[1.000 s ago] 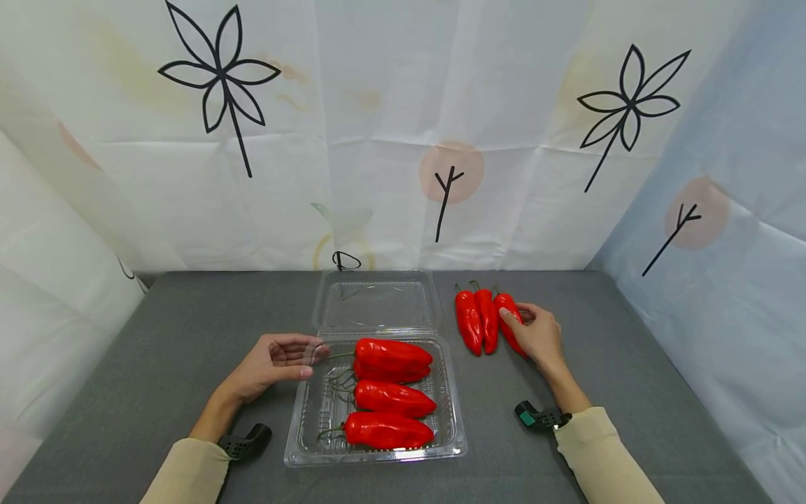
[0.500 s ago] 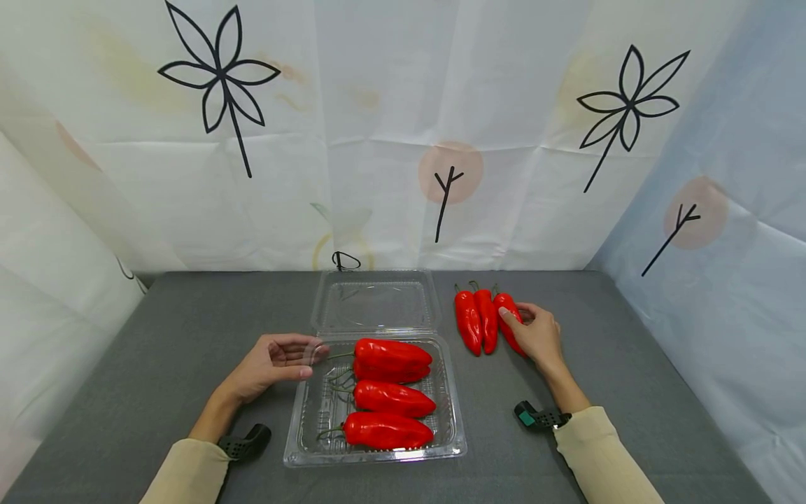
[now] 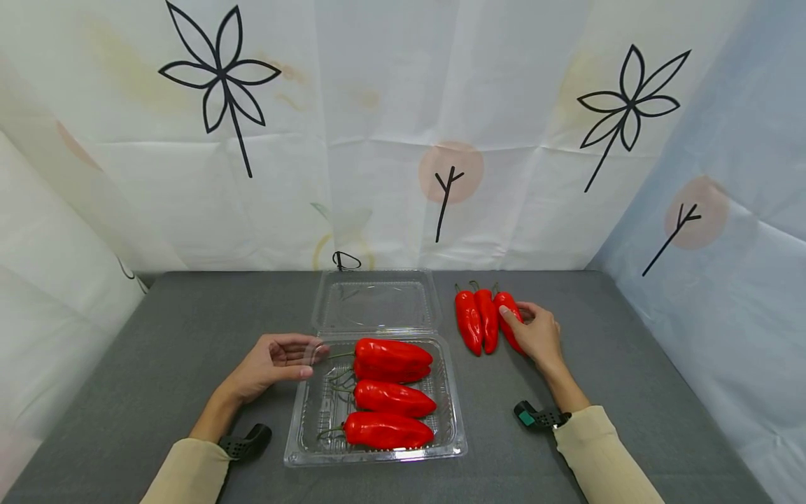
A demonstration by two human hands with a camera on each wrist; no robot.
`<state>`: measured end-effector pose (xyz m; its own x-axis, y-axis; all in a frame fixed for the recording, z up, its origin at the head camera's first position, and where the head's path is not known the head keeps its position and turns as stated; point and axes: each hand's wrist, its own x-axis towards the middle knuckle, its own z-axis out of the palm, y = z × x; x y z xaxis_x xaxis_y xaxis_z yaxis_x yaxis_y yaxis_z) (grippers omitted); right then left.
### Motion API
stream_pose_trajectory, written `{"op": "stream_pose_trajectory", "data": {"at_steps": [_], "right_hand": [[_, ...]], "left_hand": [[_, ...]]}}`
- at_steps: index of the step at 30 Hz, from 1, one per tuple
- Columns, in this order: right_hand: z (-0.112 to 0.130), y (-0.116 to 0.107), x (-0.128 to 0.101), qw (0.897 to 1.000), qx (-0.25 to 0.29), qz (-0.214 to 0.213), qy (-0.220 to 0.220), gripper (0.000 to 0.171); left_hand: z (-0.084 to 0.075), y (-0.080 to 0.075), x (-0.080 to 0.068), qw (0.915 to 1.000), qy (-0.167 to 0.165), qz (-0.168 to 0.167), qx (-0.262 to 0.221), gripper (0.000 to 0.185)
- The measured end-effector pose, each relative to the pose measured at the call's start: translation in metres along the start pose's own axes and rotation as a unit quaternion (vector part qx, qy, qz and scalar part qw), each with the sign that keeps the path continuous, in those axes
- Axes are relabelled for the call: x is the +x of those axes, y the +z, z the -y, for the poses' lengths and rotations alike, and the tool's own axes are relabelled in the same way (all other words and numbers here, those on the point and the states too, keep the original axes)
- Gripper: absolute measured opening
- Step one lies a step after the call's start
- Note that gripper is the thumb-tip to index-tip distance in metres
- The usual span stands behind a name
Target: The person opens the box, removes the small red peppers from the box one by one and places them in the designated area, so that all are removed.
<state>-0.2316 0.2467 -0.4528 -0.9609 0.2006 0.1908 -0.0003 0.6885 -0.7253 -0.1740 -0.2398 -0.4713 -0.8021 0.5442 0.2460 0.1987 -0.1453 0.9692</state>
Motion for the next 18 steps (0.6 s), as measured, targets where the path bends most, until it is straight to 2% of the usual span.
{"op": "stream_pose_trajectory", "data": {"at_steps": [8, 18], "right_hand": [[0.001, -0.002, 0.000, 1.000, -0.008, 0.015, 0.005, 0.049], [0.007, -0.011, -0.001, 0.997, -0.010, 0.070, 0.027, 0.053]], "left_hand": [[0.001, -0.002, -0.001, 1.0000, -0.005, -0.002, -0.002, 0.043], [0.001, -0.002, -0.001, 0.9999, -0.006, -0.003, 0.008, 0.043]]}}
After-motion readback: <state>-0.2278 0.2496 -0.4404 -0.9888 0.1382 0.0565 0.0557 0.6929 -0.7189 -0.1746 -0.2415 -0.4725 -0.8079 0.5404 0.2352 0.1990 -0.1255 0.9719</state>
